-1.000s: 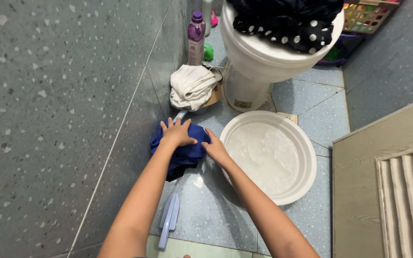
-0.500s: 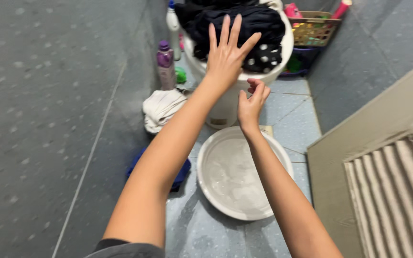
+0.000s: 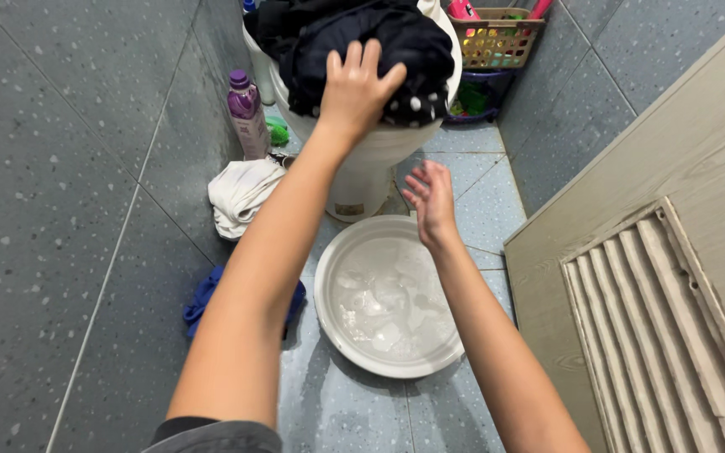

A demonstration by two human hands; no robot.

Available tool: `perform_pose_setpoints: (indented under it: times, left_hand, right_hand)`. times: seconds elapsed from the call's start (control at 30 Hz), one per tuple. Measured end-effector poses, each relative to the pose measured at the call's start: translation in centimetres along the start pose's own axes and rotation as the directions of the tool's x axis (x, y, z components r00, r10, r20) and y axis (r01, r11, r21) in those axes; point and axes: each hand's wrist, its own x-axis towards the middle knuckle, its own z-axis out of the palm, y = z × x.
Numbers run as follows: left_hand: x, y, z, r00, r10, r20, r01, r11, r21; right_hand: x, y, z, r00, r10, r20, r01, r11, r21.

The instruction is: The person hand washes several garments in a white basin filled with soapy water. They scrub and rinse a white cloth, a blue shirt, and a black polka-dotted garment, then wring each item and place it aside.

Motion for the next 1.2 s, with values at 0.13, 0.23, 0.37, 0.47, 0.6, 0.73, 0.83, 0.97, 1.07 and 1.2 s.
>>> perform_pose_setpoints:
  times: [0.13, 0.23, 0.37, 0.47, 0.6, 0.73, 0.83, 0.97, 1.07, 1.2]
  left_hand:
    - [-2.5, 2.7, -4.9, 0.999, -0.006, -0.054, -0.002, 0.990, -0.138]
    - [-5.0, 5.4, -8.7, 0.999, 0.011, -0.033, -0.018, 0.977, -0.212]
    - [-9.5, 9.5, -12.2, 0.989, 0.148, 0.020, -0.130, 0.919, -0.372]
    - [-13.5, 12.5, -12.7, 0.986, 0.161, 0.032, -0.127, 0.871, -0.474]
    - [-18.9, 15.3, -11.6, 0.977, 0.155, 0.146, -0.039, 0.803, -0.594]
    - [-23.3, 16.3, -10.1, 0.927, 0.165, 0.337, 0.110, 0.739, -0.665]
    - [-24.9, 15.3, -8.6, 0.688, 0.211, 0.695, 0.463, 0.610, -0.643]
    - [-25.5, 14.0, -6.8, 0.624, -0.084, 0.777, 0.692, 0.522, -0.499]
    - [-25.6, 13.0, -5.6, 0.627, -0.212, 0.749, 0.686, 0.606, -0.403]
    - [-26.1, 13.5, -3.8, 0.598, -0.057, 0.799, 0.557, 0.747, -0.363]
  right_hand:
    - [-2.1, -2.9, -0.7, 0.960, 0.216, 0.180, -0.274, 0.862, 0.426]
    - [-3.8, -4.2, -1.6, 0.938, 0.161, 0.306, -0.306, 0.798, 0.520]
    - [-4.9, -2.8, -5.3, 0.957, 0.088, 0.277, -0.206, 0.877, 0.434]
    - [-6.5, 1.0, -9.2, 0.967, 0.155, 0.204, -0.224, 0.897, 0.381]
    - [-8.4, 5.3, -13.6, 0.947, 0.260, 0.191, -0.313, 0.884, 0.348]
    - [-9.0, 9.3, -15.9, 0.919, 0.387, -0.071, -0.374, 0.916, 0.147]
    - [-9.0, 10.8, -17.8, 0.964, 0.208, -0.164, -0.244, 0.937, -0.248]
    - [-9.1, 10.4, -19.8, 0.976, -0.101, -0.194, -0.167, 0.228, -0.959]
    - [-9.3, 9.6, -18.7, 0.949, -0.313, -0.022, 0.087, 0.330, -0.940]
    - [-10.4, 10.2, -14.3, 0.999, -0.045, 0.023, 0.035, 0.270, -0.962]
